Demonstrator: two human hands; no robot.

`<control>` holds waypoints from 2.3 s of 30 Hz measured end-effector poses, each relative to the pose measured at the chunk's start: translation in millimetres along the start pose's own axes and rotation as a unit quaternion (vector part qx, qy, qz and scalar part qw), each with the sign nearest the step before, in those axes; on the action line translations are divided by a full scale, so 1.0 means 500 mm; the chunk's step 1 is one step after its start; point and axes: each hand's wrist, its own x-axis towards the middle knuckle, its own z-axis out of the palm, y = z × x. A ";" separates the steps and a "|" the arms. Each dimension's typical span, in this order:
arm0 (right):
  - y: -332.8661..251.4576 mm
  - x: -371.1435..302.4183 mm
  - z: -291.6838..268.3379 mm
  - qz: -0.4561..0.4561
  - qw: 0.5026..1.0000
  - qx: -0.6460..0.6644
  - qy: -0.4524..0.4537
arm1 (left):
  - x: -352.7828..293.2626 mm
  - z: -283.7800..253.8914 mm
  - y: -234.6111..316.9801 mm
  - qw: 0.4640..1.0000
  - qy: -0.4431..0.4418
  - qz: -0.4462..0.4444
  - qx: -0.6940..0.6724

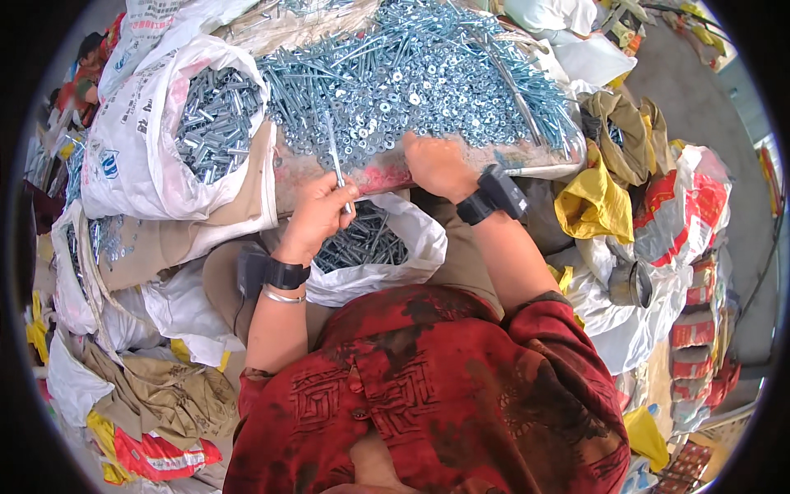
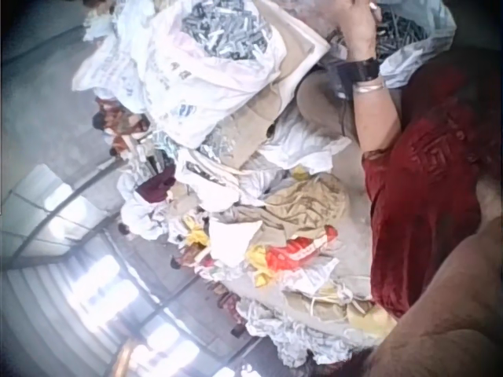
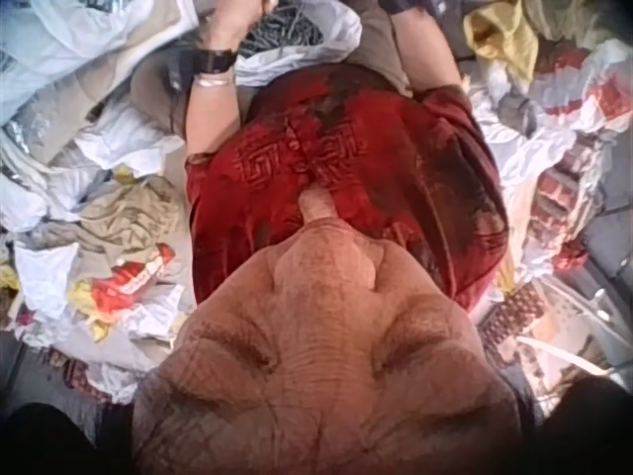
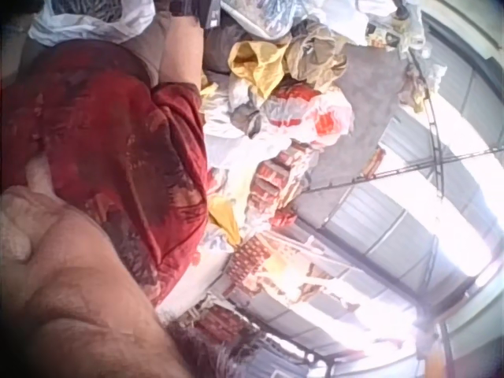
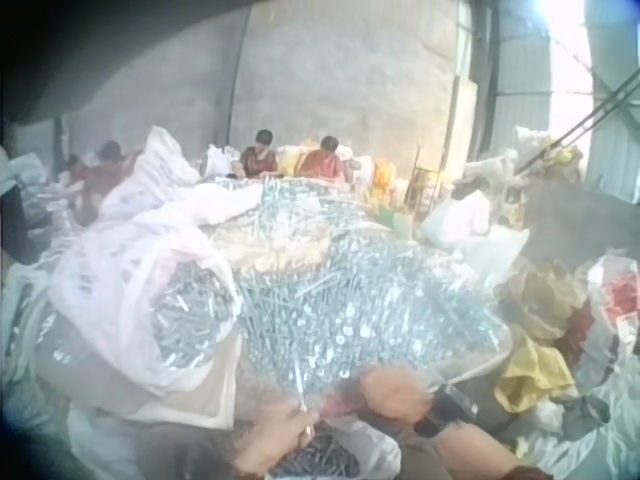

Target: Assembling long bolts with washers and nuts by hand.

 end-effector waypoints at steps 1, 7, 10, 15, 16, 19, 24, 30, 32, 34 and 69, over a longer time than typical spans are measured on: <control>-0.001 0.000 0.007 -0.015 0.999 -0.002 0.031 | 0.002 -0.001 -0.009 0.998 -0.013 0.029 0.060; 0.005 -0.058 -0.090 -0.010 0.839 0.542 0.035 | -0.027 0.009 -0.012 0.843 0.027 0.176 0.508; 0.011 -0.092 -0.128 -0.001 0.703 0.711 -0.034 | -0.037 0.022 0.001 0.799 0.019 0.196 0.568; 0.032 -0.118 -0.130 0.013 0.721 0.691 -0.048 | -0.039 0.035 0.013 0.800 -0.024 0.210 0.562; 0.036 -0.122 -0.123 0.017 0.718 0.695 -0.034 | -0.036 0.037 0.009 0.792 -0.020 0.225 0.567; 0.043 -0.138 -0.089 0.008 0.608 0.790 -0.086 | -0.029 0.041 -0.004 0.785 -0.024 0.265 0.560; 0.027 -0.150 -0.059 -0.057 0.481 0.853 -0.194 | -0.022 0.046 -0.015 0.793 -0.069 0.299 0.526; 0.115 -0.036 -0.012 0.136 0.783 0.598 0.104 | 0.009 0.041 -0.037 0.933 -0.115 0.155 0.304; 0.150 0.003 0.023 0.097 0.897 0.392 0.179 | 0.025 0.041 -0.018 0.992 -0.106 0.031 0.061; 0.132 0.026 0.035 0.037 0.956 0.173 0.236 | 0.026 0.024 -0.022 0.996 -0.087 0.033 0.010; -0.101 -0.022 -0.137 0.000 0.733 0.618 0.284 | -0.029 0.022 -0.012 0.927 0.006 0.256 0.275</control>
